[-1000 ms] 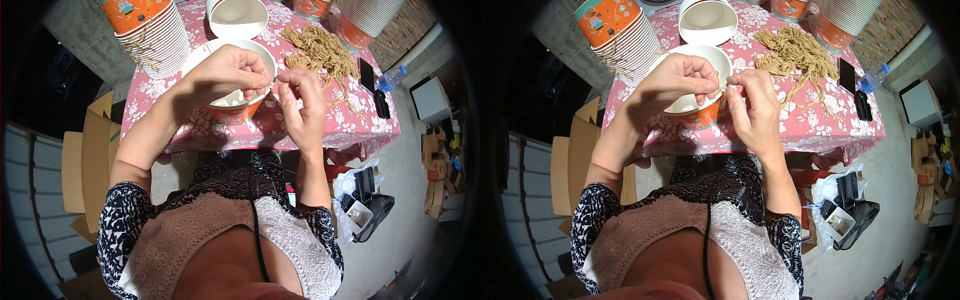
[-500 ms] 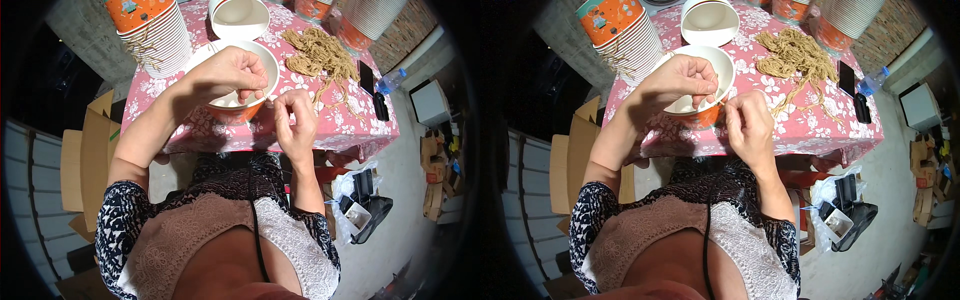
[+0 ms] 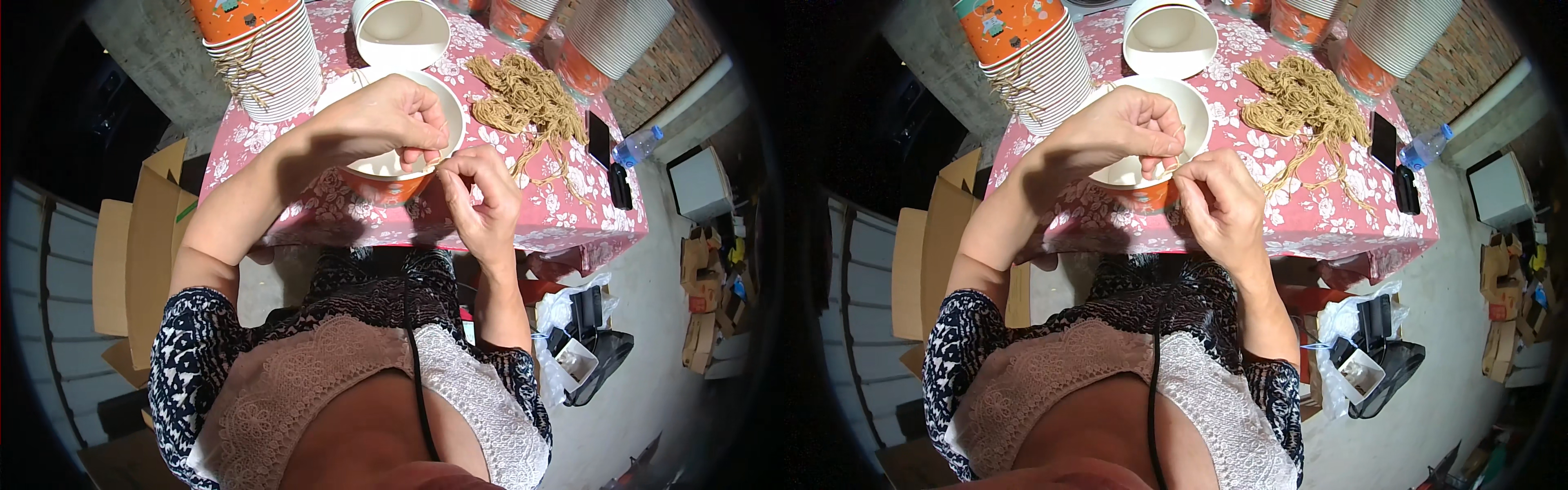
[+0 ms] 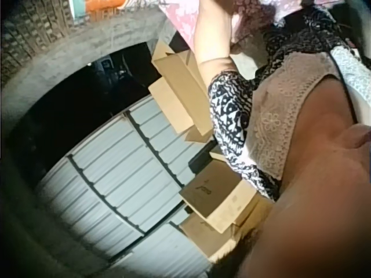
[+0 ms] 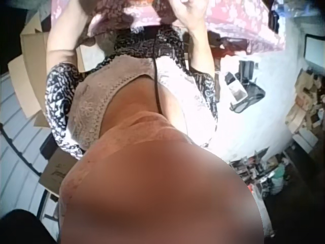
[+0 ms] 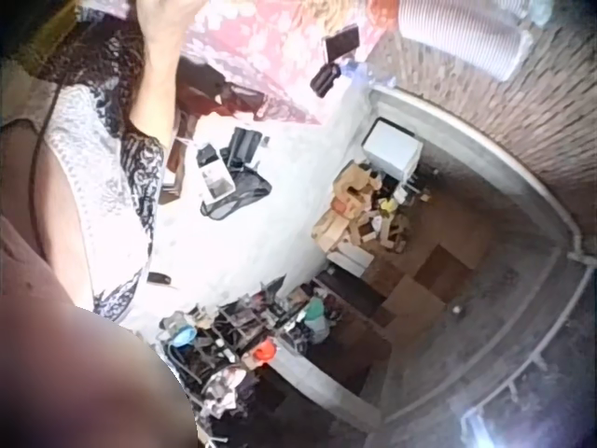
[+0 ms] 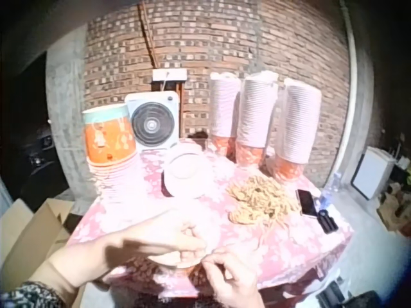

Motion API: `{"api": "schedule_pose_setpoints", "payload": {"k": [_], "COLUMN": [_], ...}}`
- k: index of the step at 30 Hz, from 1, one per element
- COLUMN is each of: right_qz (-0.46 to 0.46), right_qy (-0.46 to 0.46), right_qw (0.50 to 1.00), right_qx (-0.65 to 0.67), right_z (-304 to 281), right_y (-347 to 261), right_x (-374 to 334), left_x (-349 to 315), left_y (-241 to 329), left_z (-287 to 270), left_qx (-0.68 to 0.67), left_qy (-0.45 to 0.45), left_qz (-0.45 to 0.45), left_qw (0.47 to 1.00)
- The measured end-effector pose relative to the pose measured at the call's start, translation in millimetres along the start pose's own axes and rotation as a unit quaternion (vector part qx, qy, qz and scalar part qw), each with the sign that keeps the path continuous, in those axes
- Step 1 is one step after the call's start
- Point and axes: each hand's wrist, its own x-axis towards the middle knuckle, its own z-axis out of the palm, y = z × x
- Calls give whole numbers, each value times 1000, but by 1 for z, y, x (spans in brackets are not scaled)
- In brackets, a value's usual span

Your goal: Tying decorative or functional rope handles onto paper buckets.

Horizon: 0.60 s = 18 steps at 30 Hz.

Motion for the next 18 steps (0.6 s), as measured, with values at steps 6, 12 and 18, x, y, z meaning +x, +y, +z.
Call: {"api": "schedule_pose_setpoints", "payload": {"k": [6, 12, 18], "right_qz": [99, 208, 182], "right_qy": [-1, 24, 37], "right_qw": [993, 973, 980], "right_qx": [59, 97, 75], "right_z": [2, 6, 8], "right_y": [4, -3, 1], "right_x": [1, 4, 3], "left_x": [2, 2, -2], "left_y": [0, 1, 11], "left_z": [-1, -1, 5], "left_qx": [17, 35, 57], "left_qy": [-12, -29, -1], "left_qz": [2, 33, 26], "left_qw": [1000, 998, 998]}}
